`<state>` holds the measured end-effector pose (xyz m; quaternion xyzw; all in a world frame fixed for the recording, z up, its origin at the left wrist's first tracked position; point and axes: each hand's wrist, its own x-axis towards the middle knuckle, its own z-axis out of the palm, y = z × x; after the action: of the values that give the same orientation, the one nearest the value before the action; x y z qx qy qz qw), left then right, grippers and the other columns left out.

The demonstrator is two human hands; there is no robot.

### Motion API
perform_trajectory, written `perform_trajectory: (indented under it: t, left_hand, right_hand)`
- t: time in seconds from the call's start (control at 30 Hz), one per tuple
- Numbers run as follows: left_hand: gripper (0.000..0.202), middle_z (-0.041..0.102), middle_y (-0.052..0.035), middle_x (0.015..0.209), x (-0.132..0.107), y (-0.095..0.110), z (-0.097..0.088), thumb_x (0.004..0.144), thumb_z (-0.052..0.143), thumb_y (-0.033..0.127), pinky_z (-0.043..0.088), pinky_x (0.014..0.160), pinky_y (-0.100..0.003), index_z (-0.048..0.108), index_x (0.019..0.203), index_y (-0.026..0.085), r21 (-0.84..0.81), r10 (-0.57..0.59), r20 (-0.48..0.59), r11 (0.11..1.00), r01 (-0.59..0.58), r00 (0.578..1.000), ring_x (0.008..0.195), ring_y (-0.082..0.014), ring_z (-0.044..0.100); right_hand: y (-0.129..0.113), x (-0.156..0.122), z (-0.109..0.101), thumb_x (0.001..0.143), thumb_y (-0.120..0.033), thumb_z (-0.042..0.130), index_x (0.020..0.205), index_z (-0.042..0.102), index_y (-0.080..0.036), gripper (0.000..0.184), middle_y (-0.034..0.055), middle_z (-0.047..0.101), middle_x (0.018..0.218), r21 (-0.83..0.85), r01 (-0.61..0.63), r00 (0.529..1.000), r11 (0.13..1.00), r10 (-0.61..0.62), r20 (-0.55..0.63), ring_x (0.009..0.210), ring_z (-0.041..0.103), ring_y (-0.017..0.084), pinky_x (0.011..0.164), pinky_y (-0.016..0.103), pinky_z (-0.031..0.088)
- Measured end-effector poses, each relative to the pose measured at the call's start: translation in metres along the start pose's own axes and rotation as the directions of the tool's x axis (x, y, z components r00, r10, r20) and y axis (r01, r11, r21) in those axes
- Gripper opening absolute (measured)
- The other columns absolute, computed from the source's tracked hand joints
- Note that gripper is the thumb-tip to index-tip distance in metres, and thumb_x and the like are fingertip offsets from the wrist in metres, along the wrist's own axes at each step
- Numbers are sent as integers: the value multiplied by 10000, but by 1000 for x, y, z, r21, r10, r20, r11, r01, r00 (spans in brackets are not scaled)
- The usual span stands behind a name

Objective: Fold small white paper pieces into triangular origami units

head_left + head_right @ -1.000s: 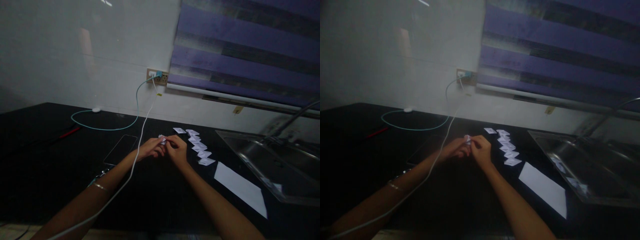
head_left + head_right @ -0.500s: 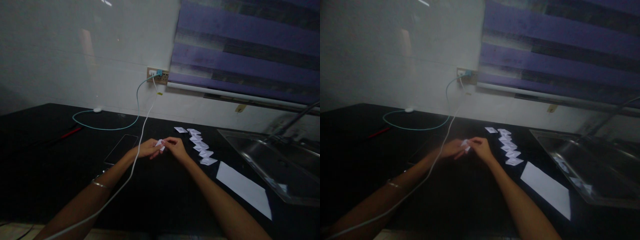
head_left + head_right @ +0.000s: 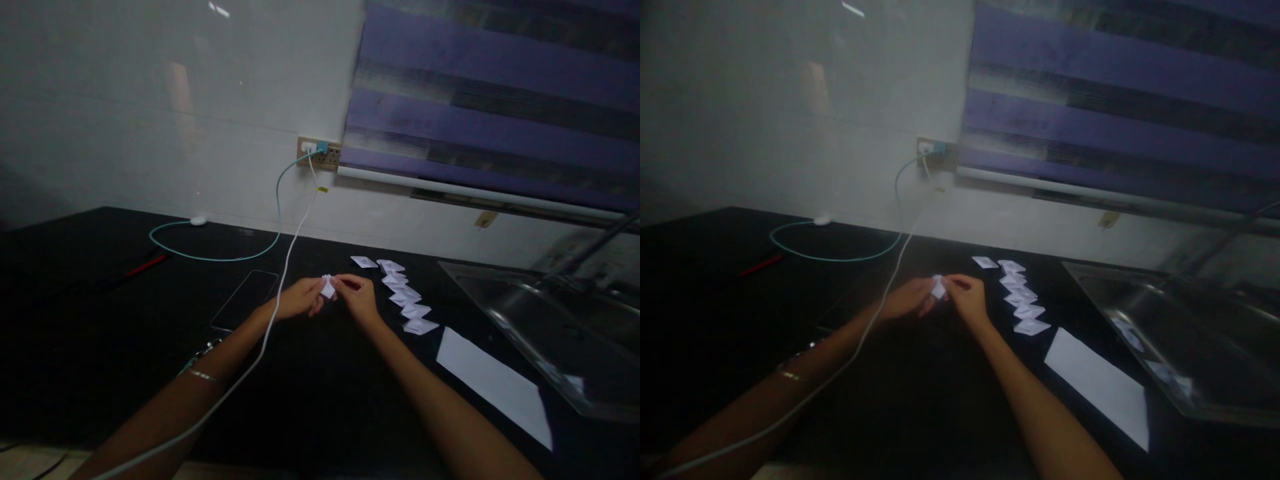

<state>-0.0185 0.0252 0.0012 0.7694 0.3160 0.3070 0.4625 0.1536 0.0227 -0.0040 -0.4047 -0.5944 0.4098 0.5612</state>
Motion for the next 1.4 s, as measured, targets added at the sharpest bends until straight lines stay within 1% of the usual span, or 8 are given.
perform_trajectory:
  t: [0.3,0.53,0.63,0.8,0.9,0.97,1.2,1.4]
  left_hand:
    - [541,572,-9,559,2,7,3,933,289,579,359,442,-203,570,812,133,-31,-30,-168,999,25,985,454,-99,509]
    - [510,665,-108,876,7,9,9,900,448,536,396,393,-176,553,1170,116,-241,-27,-296,969,-47,955,624,-140,642]
    - [484,674,-117,916,8,9,9,884,490,521,420,399,-175,561,1145,119,-267,-24,-354,961,-77,935,641,-142,650]
    - [369,643,-28,713,6,12,7,915,441,490,381,352,-159,535,1008,145,-155,-15,-398,987,-51,917,450,-86,566]
    - [332,615,2,671,6,11,4,922,420,488,361,332,-149,505,950,167,-145,-15,-423,988,-51,906,416,-77,546]
    - [339,610,-1,684,7,9,1,910,433,501,368,332,-148,499,951,172,-169,-10,-423,983,-68,906,453,-91,579]
    - [375,625,-14,777,9,4,-2,838,523,549,400,346,-150,453,917,189,-314,-24,-479,938,-145,878,578,-138,659]
    - [446,620,59,631,7,11,5,706,719,422,363,351,-147,377,901,211,-289,-13,-437,949,-127,899,399,-74,531]
  right_hand:
    - [-2,-5,8,691,-440,731,830,737,-159,313,49,690,735,68,6,982,998,6,-189,524,535,129,483,264,424]
    - [-6,-7,9,691,-459,727,845,723,-146,349,60,679,747,94,10,949,996,20,-314,606,577,166,503,279,461]
    - [-9,-6,6,697,-430,730,843,697,-151,316,56,671,760,127,18,958,992,20,-287,646,596,171,513,270,481]
    - [-11,-1,-4,698,-351,740,1023,649,-189,374,33,672,819,70,62,995,996,-56,-80,726,624,166,590,257,505]
    - [-9,3,-10,694,-346,735,943,693,-167,310,55,690,867,-36,84,996,996,-83,8,772,632,176,671,282,518]
    - [-8,4,-12,688,-364,733,868,702,-163,272,61,695,877,-48,72,997,996,-72,4,770,636,187,653,289,524]
    - [-13,3,-8,616,-363,783,812,624,-177,314,8,658,724,213,-100,990,972,118,-72,681,642,170,591,297,565]
    - [-13,2,-8,634,-332,777,783,603,-176,277,2,646,727,164,-20,997,986,32,-76,676,647,162,625,302,583]
